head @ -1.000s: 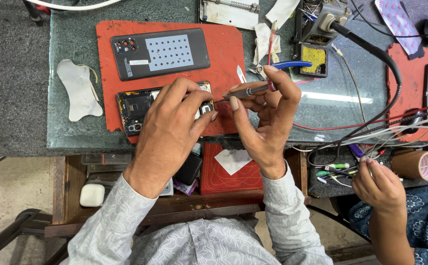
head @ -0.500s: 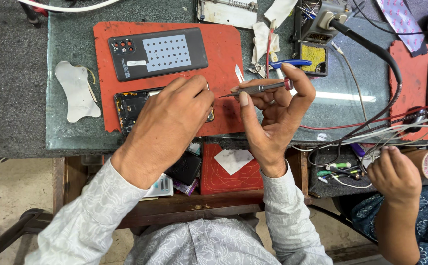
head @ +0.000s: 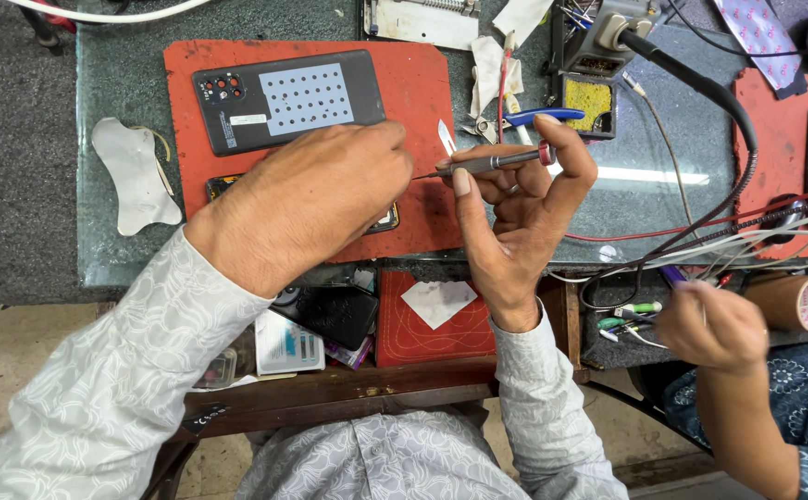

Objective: The person disassembles and reassembles two smartphones on a workbench. They remove back covers, detach internal components, and use a screwdriver to remove and reinstall screws. The person also wipes the exterior of one phone with a cloth.

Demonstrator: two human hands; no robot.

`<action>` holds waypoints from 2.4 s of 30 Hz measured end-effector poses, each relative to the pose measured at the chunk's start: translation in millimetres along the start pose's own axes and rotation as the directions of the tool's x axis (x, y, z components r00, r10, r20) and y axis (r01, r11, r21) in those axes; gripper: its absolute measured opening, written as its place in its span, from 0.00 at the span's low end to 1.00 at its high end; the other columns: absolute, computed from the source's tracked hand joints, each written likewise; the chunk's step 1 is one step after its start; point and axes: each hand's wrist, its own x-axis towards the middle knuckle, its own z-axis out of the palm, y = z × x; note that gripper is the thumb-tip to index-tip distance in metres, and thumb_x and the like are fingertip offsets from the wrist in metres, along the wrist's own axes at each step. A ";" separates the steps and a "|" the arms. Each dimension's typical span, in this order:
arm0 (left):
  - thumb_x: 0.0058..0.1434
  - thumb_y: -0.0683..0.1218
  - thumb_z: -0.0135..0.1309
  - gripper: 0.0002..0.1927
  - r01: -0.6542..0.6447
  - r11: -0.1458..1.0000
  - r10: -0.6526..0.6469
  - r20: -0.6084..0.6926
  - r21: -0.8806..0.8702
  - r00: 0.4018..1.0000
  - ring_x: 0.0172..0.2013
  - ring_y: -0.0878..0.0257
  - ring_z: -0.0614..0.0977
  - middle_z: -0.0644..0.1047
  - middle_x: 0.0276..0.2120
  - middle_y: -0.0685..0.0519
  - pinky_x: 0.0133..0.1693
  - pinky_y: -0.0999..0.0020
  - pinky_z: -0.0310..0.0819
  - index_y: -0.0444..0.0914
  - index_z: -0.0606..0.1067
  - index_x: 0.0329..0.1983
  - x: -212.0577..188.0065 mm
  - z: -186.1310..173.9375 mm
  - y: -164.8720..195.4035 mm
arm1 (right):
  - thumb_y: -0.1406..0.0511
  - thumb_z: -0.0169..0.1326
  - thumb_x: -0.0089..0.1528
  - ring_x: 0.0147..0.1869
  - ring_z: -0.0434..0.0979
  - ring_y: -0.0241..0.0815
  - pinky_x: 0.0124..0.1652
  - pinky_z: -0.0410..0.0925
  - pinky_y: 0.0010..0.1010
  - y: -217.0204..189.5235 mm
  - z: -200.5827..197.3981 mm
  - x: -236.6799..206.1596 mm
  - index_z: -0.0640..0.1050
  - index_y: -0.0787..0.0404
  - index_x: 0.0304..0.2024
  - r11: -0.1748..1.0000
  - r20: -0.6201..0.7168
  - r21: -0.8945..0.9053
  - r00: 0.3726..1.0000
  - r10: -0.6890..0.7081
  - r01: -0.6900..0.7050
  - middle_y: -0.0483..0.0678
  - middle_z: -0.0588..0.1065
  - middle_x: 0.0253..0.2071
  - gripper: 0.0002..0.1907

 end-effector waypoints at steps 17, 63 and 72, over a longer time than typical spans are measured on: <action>0.60 0.45 0.62 0.11 -0.009 0.916 0.021 0.025 -0.402 0.999 0.36 0.51 0.79 0.75 0.33 0.48 0.37 0.56 0.75 0.34 0.73 0.36 -4.4 4.1 -30.5 | 0.78 0.53 0.76 0.53 0.82 0.39 0.54 0.77 0.27 3.8 2.0 1.1 0.51 0.53 0.71 0.999 -0.001 0.033 1.000 0.003 -0.003 0.58 0.76 0.54 0.31; 0.55 0.44 0.66 0.23 0.224 0.893 -0.343 -0.267 -0.390 0.901 0.52 0.53 0.74 0.71 0.49 0.50 0.54 0.59 0.72 0.32 0.75 0.53 -57.2 17.1 20.3 | 0.81 0.56 0.70 0.52 0.84 0.42 0.53 0.79 0.30 -18.8 27.4 9.9 0.57 0.59 0.73 0.938 0.274 -0.244 0.945 -0.176 0.245 0.56 0.77 0.49 0.35; 0.55 0.44 0.65 0.22 0.243 0.890 -0.357 -0.258 -0.385 0.898 0.53 0.53 0.73 0.71 0.49 0.50 0.55 0.59 0.73 0.32 0.76 0.52 -56.9 20.0 19.7 | 0.76 0.68 0.62 0.48 0.79 0.44 0.44 0.72 0.32 -26.2 27.6 21.2 0.68 0.61 0.66 0.788 0.324 -0.445 0.897 -0.301 0.425 0.51 0.77 0.52 0.33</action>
